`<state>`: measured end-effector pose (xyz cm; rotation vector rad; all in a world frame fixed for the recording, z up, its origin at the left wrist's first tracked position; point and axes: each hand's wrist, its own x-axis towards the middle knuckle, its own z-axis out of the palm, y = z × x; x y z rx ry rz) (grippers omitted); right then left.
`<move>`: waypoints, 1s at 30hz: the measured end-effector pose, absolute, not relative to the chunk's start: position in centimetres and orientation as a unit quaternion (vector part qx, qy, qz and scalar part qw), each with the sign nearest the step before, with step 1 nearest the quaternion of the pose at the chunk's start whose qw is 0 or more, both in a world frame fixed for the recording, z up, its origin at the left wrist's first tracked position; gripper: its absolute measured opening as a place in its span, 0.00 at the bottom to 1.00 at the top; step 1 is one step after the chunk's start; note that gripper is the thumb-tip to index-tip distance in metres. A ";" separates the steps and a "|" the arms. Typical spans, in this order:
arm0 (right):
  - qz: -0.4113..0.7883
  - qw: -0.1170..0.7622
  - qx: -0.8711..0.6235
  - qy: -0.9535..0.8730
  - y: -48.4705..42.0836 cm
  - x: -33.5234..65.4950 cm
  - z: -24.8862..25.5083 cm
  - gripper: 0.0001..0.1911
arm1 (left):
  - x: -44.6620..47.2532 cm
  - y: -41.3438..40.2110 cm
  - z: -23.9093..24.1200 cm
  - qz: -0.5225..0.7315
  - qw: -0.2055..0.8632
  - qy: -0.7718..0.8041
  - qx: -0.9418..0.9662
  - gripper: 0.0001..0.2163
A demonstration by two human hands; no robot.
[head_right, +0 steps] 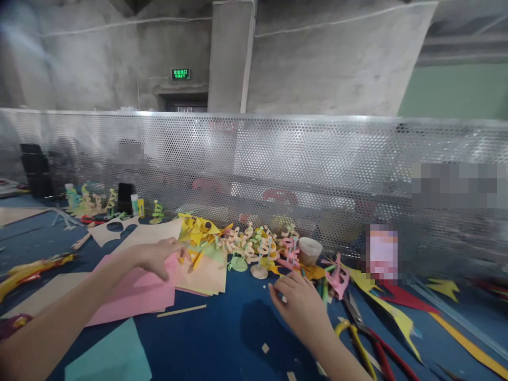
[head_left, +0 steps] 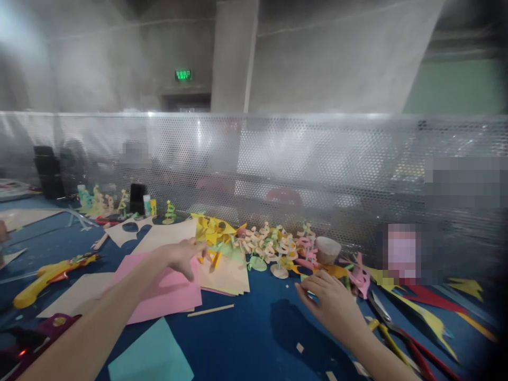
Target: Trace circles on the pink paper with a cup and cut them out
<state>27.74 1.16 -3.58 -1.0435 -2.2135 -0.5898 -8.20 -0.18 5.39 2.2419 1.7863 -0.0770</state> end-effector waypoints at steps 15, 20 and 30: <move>-0.215 0.296 -0.395 -0.843 1.9 28.6 -4.4 0.18 | -16.0 1.2 3.4 0.061 0.156 0.692 0.703 0.13; -0.215 0.297 -0.396 -0.842 2.0 28.7 -4.5 0.17 | -16.5 1.2 3.9 0.168 0.229 0.639 0.715 0.08; -0.201 0.284 -0.397 -0.849 1.6 28.7 -4.2 0.20 | -15.0 0.2 5.5 0.490 0.398 0.506 0.587 0.16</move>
